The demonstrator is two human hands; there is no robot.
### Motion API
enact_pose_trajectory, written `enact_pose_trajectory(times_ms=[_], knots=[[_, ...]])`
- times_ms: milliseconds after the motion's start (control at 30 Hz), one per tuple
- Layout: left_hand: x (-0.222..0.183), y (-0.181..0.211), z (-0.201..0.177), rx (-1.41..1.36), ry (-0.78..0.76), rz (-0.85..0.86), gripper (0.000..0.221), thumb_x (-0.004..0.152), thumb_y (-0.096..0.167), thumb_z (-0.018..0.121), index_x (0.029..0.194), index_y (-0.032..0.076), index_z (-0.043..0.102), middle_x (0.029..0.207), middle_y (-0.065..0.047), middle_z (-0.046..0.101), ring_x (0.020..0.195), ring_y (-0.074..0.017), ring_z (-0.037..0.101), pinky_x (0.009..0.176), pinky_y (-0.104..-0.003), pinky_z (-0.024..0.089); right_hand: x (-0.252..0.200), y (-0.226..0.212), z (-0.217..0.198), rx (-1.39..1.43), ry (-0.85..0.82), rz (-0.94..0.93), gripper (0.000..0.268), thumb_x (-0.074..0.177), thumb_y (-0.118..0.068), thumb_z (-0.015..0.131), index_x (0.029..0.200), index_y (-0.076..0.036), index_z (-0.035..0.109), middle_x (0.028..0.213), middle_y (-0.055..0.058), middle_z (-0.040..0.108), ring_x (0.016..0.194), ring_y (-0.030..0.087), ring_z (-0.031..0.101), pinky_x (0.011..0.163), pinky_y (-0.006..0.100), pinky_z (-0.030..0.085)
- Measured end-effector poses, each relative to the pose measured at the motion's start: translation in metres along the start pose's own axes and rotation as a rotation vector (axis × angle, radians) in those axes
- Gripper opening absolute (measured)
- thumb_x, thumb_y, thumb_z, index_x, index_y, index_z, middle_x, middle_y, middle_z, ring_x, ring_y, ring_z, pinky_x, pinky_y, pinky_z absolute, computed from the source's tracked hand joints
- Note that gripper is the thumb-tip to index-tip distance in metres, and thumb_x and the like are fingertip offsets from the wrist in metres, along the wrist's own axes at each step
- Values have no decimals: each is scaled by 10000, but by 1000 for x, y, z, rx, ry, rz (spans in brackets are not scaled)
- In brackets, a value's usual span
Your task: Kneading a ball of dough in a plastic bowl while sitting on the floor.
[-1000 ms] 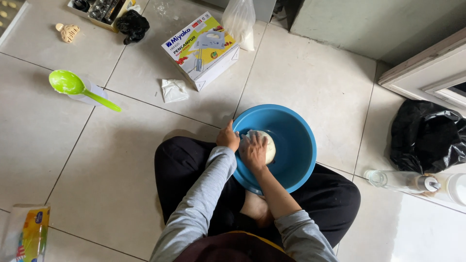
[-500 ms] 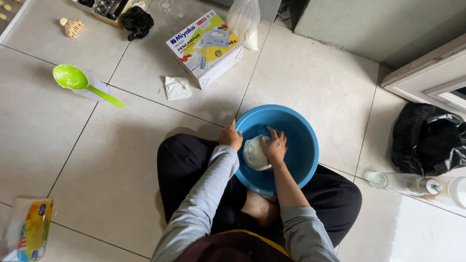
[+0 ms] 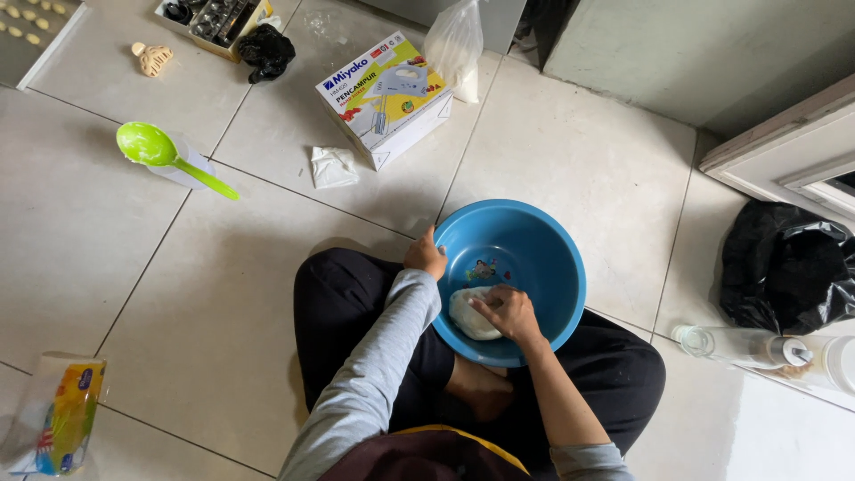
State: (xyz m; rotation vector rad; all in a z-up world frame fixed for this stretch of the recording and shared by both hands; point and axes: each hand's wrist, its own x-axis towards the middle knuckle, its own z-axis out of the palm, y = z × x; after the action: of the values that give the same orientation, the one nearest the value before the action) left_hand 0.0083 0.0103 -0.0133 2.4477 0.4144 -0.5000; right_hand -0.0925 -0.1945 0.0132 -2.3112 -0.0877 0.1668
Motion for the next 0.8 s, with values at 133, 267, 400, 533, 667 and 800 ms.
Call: enact_pose_trajectory(times_ms=[133, 267, 400, 533, 667, 800], knots=[[5, -1, 5, -15, 15, 19, 560, 1038, 296, 549, 1563, 150, 417, 1425, -146, 622, 1299, -326, 613, 1029, -526, 550, -9, -1, -18, -102, 0, 36, 435, 724, -496, 873, 686, -109, 678, 732, 131, 695, 786, 393, 716, 766, 536, 591], [4, 0, 3, -17, 2, 8, 562, 1042, 297, 545, 1567, 148, 409, 1439, -143, 610, 1316, -326, 599, 1037, -528, 542, 1, 22, -5, -49, -34, 155, 665, 698, -575, 891, 1150, -192, 589, 1024, 176, 617, 1047, 440, 650, 952, 555, 515], [2, 2, 1, -32, -12, 13, 562, 1045, 286, 542, 1569, 136, 404, 1449, -147, 600, 1331, -322, 586, 1036, -521, 540, 19, 36, 11, -138, -132, 210, 808, 752, -781, 746, 1415, -375, 525, 1303, 124, 465, 1274, 396, 542, 1129, 527, 404], [4, 5, 2, -4, -5, 7, 553, 1043, 300, 540, 1561, 158, 409, 1440, -136, 606, 1330, -318, 588, 1038, -526, 540, 43, 83, 46, -160, -315, 275, 632, 800, -842, 633, 1316, -477, 636, 1222, 136, 626, 1206, 368, 650, 1103, 499, 465], [1, 3, 0, -36, -17, 20, 552, 1053, 276, 530, 1571, 138, 396, 1450, -152, 597, 1336, -322, 582, 1041, -524, 535, 34, 59, 31, -191, -389, 257, 696, 760, -840, 642, 1307, -411, 666, 1225, 169, 687, 1219, 378, 660, 1099, 508, 480], [-1, -3, 1, -37, -25, 23, 553, 1062, 272, 523, 1578, 131, 380, 1459, -149, 590, 1343, -311, 578, 1057, -502, 534, 13, 37, 20, -202, -285, 260, 589, 702, -715, 759, 1170, -362, 699, 1145, 94, 717, 1181, 319, 679, 1059, 488, 514]])
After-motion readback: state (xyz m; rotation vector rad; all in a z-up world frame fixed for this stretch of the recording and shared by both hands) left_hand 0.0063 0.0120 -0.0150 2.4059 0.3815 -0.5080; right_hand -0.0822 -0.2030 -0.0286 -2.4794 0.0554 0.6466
